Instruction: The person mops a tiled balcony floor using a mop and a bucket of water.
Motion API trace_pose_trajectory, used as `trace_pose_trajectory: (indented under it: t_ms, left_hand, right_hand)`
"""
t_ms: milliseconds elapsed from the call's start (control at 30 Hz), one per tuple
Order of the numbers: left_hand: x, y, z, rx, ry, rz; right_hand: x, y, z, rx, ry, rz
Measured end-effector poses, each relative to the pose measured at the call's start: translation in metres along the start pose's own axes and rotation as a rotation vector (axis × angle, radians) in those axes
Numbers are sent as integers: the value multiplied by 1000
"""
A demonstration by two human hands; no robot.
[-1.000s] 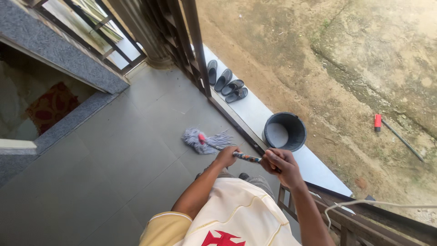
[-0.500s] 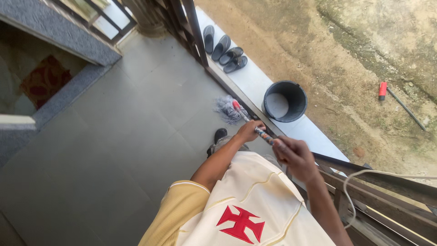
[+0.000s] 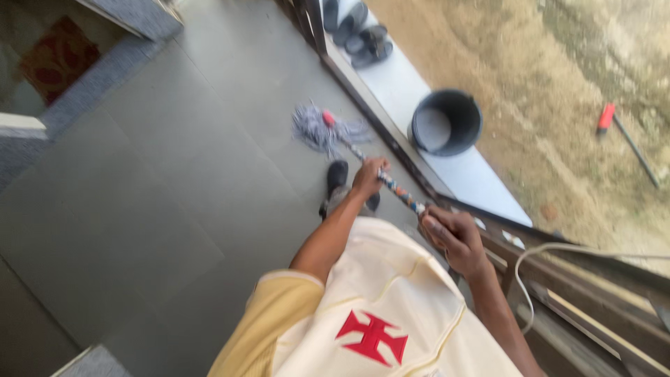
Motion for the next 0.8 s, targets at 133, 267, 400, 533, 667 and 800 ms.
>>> trace_pose_trajectory:
  t_ms: [133, 267, 400, 533, 667, 800]
  left_hand:
    - [-22, 16, 10, -16, 4, -182]
    - [-8, 35, 2, 39, -6, -198]
    - [6, 32, -10, 182, -23, -104]
    - [24, 15, -42, 200, 27, -94]
    - [50, -25, -73, 225, 49, -4]
    - [67, -44, -102, 369, 50, 16]
  right_hand:
    - [-9, -6, -6, 56, -13, -169]
    - [-23, -12, -11, 65, -117, -41]
    - [-19, -32, -7, 214, -235, 116]
    - [-25, -42, -1, 300, -297, 307]
    - [-42, -18, 11, 233, -284, 391]
    - [-49, 3, 3, 139, -209, 368]
Point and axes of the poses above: each hand's wrist, its own z-axis towards the middle knuckle, its own x-axis out of the back of the hand, y = z × x, the point moved 9 cm from there along z, towards the middle knuckle, and after that the axes turned 3 degrees about y, right-handed, at the moved point
